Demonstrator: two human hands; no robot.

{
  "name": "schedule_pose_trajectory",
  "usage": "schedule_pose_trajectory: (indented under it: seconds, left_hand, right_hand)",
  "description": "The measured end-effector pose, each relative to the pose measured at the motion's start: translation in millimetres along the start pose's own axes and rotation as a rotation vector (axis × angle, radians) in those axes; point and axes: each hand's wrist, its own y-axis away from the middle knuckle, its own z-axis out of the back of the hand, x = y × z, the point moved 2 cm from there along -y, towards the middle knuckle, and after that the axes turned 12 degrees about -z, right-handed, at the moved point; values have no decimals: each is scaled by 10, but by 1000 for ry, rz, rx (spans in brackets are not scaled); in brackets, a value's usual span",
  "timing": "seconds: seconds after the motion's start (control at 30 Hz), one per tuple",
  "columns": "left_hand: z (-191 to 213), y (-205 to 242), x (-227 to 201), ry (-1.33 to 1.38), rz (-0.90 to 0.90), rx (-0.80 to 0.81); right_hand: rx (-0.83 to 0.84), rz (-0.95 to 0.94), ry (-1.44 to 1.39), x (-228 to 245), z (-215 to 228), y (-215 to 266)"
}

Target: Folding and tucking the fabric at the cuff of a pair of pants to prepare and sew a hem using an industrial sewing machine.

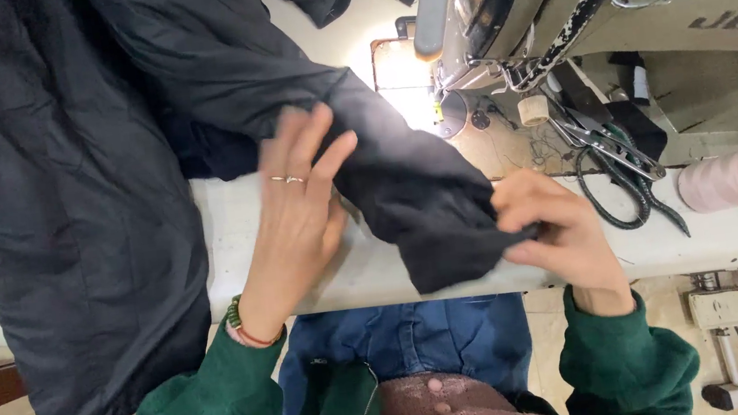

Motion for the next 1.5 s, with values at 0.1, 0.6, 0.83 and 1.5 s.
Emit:
schedule_pose_trajectory:
  seconds: [0.1,0.6,0.83,1.5]
  left_hand:
    - [-88,37,172,-253,139,-34]
    - [-236,23,207,1184,353,-832]
    - [-919,672,-368,2260,522,-612]
    - [433,2244,-893,-51,883,-680]
  right_hand:
    - [-73,217,4,-75,78,145]
    - [-407,296,683,260,-268,671]
    - [-965,110,82,129,-42,578]
    - [-618,108,-200,426,-134,663]
